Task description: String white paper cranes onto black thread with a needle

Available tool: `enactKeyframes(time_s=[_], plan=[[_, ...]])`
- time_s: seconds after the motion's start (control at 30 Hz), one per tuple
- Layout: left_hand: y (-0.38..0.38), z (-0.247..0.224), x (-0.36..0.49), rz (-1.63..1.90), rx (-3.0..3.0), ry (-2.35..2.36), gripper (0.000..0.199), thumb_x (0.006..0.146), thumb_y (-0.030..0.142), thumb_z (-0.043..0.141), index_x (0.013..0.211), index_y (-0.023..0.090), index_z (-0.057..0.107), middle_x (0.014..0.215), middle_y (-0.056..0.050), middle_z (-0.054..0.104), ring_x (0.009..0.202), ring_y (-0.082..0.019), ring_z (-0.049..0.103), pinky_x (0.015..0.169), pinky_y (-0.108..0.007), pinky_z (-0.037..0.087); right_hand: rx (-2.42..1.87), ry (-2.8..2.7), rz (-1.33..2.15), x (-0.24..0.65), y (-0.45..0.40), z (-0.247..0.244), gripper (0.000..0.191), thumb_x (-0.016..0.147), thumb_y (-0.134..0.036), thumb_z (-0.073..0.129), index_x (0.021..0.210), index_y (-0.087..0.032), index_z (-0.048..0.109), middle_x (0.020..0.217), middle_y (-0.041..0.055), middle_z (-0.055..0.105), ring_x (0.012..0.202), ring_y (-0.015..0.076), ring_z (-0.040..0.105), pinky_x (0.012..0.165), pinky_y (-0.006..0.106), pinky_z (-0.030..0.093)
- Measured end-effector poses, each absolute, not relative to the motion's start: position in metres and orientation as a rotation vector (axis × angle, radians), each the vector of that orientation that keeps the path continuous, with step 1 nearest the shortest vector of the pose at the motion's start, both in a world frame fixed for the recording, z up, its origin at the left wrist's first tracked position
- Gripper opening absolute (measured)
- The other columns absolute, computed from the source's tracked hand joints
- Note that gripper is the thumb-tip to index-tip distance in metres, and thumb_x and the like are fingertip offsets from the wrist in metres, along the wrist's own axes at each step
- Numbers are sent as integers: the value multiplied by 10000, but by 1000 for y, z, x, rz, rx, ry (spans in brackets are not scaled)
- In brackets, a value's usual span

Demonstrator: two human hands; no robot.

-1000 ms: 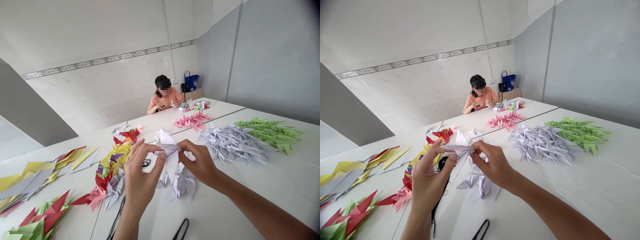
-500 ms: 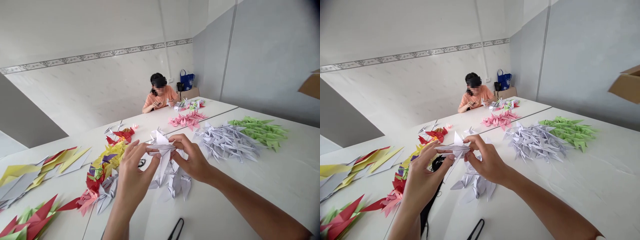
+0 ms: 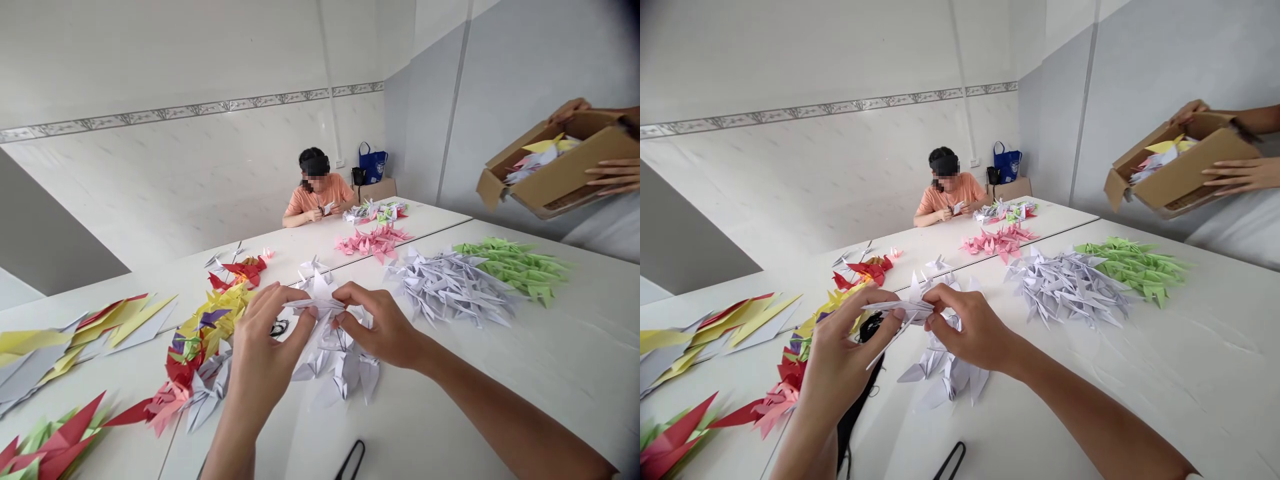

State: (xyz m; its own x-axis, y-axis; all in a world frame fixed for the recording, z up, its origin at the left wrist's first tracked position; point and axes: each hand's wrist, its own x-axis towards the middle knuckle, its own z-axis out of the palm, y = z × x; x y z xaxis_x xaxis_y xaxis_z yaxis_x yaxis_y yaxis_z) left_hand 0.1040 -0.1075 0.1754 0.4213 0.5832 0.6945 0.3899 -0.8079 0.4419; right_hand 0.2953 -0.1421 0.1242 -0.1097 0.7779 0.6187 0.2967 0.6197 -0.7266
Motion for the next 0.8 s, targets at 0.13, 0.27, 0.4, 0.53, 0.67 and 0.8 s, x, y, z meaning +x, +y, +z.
enactKeyframes(time_s=[0.13, 0.27, 0.4, 0.53, 0.67, 0.8], plan=[[-109, 177, 102, 1318, 2463, 888, 49, 928, 200, 641, 885, 224, 636, 862, 32, 654, 823, -140, 588, 775, -277, 444, -886, -1734, 507, 297, -142, 125, 75, 951, -196, 599, 1020, -215, 576, 821, -22, 626, 711, 121, 570, 657, 242, 442], [-109, 176, 103, 1314, 2461, 908, 68, 925, 198, 648, 874, 243, 641, 841, 56, 648, 800, -126, 589, 772, -271, 434, -912, -1682, 604, 296, -141, 123, 106, 1005, -305, 566, 959, -213, 595, 809, -8, 655, 666, 116, 552, 542, 223, 376], [-109, 175, 105, 1333, 2471, 909, 82, 923, 188, 649, 870, 251, 639, 825, 67, 642, 784, -119, 587, 764, -265, 429, -934, -1606, 686, 294, -141, 122, 105, 1007, -291, 556, 949, -218, 605, 802, -3, 703, 692, 127, 598, 526, 211, 384], [-110, 175, 104, 1322, 2471, 908, 80, 923, 187, 652, 878, 253, 640, 820, 71, 647, 773, -115, 592, 768, -263, 431, -937, -1581, 699, 293, -139, 122, 124, 1007, -317, 570, 948, -220, 618, 752, -18, 704, 628, 109, 564, 524, 208, 379], [-111, 176, 104, 1300, 2459, 923, 59, 926, 195, 655, 899, 246, 645, 845, 69, 662, 806, -119, 607, 812, -269, 438, -937, -1567, 716, 292, -138, 121, 125, 1004, -328, 576, 955, -220, 614, 736, -25, 691, 587, 96, 520, 511, 204, 365], [-111, 177, 105, 1297, 2473, 925, 68, 928, 191, 647, 890, 247, 644, 839, 71, 657, 803, -118, 595, 825, -270, 437, -933, -1564, 728, 292, -139, 121, 111, 1002, -310, 570, 953, -220, 612, 744, -21, 695, 609, 102, 543, 525, 205, 378]])
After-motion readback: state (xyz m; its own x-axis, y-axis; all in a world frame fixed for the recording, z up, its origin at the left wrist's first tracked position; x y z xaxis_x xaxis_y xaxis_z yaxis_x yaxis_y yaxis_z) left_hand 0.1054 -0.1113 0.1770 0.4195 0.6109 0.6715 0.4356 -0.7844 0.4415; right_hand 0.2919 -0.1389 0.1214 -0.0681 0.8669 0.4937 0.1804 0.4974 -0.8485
